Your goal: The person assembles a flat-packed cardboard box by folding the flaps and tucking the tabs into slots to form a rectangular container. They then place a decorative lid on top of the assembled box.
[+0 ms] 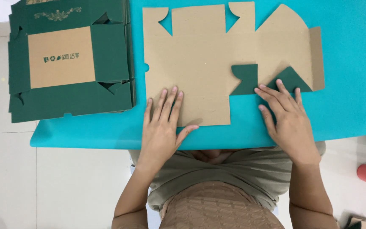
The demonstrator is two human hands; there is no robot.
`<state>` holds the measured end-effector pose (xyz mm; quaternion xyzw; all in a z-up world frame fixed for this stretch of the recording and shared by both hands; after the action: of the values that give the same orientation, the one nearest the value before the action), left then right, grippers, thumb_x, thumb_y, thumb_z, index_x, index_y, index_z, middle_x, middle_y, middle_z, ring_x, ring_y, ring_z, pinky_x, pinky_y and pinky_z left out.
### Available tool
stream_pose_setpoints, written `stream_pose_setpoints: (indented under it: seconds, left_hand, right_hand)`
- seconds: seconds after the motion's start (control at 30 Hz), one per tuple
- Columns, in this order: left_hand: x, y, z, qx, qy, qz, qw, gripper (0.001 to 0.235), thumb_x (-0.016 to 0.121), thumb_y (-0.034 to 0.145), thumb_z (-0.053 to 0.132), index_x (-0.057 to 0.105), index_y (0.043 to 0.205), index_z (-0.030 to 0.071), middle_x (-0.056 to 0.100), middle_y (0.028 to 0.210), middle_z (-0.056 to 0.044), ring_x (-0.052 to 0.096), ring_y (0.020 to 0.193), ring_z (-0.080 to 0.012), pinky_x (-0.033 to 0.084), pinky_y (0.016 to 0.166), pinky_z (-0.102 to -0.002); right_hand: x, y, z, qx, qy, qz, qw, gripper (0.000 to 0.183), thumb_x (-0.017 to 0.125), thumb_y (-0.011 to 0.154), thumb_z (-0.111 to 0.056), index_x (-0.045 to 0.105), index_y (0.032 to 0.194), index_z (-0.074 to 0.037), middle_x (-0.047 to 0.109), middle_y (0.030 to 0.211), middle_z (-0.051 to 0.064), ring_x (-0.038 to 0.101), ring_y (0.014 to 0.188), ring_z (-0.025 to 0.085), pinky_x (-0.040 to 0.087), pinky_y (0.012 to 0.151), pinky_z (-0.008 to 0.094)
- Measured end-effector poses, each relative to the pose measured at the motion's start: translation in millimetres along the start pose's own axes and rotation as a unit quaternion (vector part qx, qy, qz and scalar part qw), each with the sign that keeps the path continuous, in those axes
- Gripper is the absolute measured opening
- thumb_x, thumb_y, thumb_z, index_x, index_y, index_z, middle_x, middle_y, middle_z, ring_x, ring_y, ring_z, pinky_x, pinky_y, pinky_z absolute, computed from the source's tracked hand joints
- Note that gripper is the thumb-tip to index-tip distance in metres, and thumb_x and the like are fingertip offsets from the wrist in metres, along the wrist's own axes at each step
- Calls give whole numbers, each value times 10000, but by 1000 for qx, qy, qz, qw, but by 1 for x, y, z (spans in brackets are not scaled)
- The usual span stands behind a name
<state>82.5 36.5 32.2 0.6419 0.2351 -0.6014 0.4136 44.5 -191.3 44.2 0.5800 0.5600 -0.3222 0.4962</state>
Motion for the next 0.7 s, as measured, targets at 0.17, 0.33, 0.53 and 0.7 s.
stream_pose_setpoints:
  seconds: [0.17, 0.33, 0.53, 0.7]
  left_hand:
    - [-6, -2, -11, -2, -161, -7, 987, 799, 618, 880, 589, 426, 1369, -12, 383, 1539, -155, 313, 1469, -289, 226, 1216, -518]
    - [-14, -5, -20, 19, -309, -44, 950, 481, 660, 905, 425, 494, 1117, 26, 319, 1575, -162, 229, 1500, -305, 196, 1233, -520]
    - [-17, -9, -27, 51, -335, -28, 941, 531, 675, 887, 436, 533, 1235, 61, 409, 1534, -131, 354, 1461, -313, 253, 1225, -497]
    - [-10, -13, -28, 68, -282, -8, 957, 730, 584, 904, 549, 475, 1416, 40, 408, 1540, -114, 372, 1453, -308, 294, 1199, -517]
  right_hand:
    - [5, -2, 1, 0, 33, -16, 999, 344, 476, 1042, -228, 562, 1358, -122, 521, 1486, 108, 348, 1468, 427, 215, 1159, 666]
    - [12, -6, -13, -24, 20, -28, 999, 218, 485, 1019, -302, 630, 1158, -218, 492, 1471, 245, 275, 1441, 596, 249, 1107, 723]
    - [14, -5, -31, -45, -39, -53, 997, 368, 418, 1020, -398, 578, 1348, -354, 356, 1506, 334, 225, 1391, 657, 244, 1109, 716]
    - [14, -5, -28, -36, -44, -44, 997, 397, 409, 1034, -386, 521, 1414, -360, 397, 1494, 321, 256, 1411, 622, 234, 1115, 715]
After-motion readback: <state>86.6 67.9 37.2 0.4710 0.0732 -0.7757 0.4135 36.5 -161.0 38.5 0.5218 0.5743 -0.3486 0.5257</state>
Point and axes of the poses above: each hand's wrist, its own y-axis towards the middle knuckle, its own x-axis out of the palm, z = x × y, the point moved 10 cm from there along y, towards the middle knuckle
